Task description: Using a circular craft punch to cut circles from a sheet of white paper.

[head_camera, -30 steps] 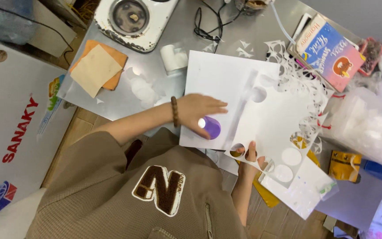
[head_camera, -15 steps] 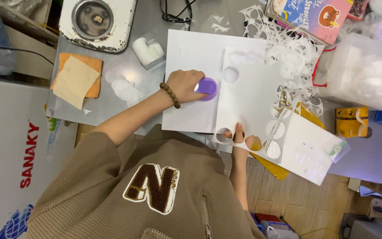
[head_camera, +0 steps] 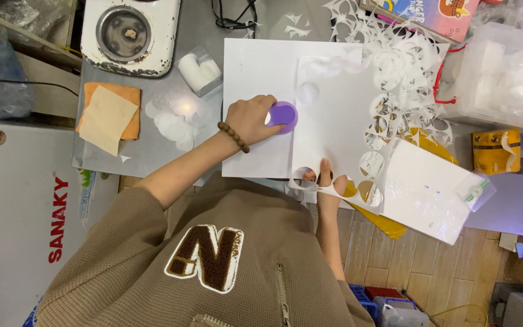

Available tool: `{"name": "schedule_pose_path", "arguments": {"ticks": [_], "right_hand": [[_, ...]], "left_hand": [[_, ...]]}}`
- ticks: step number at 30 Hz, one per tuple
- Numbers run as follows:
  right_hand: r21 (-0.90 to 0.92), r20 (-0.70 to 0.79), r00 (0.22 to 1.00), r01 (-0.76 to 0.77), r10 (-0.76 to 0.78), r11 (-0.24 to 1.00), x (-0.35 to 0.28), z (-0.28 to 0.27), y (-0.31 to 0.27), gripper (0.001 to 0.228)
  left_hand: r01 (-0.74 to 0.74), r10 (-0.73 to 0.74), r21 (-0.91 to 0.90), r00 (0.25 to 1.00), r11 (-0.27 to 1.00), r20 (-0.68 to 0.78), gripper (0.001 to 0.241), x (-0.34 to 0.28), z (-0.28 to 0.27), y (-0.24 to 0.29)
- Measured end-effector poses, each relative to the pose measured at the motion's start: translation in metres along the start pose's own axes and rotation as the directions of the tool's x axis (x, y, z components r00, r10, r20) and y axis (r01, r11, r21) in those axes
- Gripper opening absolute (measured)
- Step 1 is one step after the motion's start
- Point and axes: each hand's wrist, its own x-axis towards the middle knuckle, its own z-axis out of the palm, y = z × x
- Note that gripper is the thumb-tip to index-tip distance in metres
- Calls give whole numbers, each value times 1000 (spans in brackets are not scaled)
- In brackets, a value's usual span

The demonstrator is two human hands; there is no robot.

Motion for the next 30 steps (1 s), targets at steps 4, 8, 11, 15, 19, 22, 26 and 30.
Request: {"name": "schedule_pose_path", "arguments": {"ticks": [4,8,11,15,19,22,26,30], "right_hand": [[-36,5,1000,-8,8,999,1,-1,7,39],[156,49,997,-59,52,986,7,-5,29,36],[196,53,995,-92,83,976,10,-6,31,34],[325,69,997,-63,43,944,20,-1,17,29],[288,99,993,-83,57,954,25,-4,34,30],[245,140,988,-92,59,965,32,-6,48,34],[333,111,988,-138,107,933,33,2,31,36],[186,237,961,-188,142,964,30,3,17,37]], "left_hand": [[-7,7,40,1000,999,-10,53,-3,-2,6],[-53,54,43,998,998,-17,55,-2,-3,9],[-218,218,10,975,976,-44,69,9,7,-1],[-329,336,-67,930,942,153,102,29,15,-9],[-460,462,-63,887,886,9,110,36,11,-2],[-316,326,-83,928,945,179,112,38,6,3],[-345,348,-45,932,938,107,110,37,18,-7],[-138,131,6,954,990,269,103,37,3,11]]}}
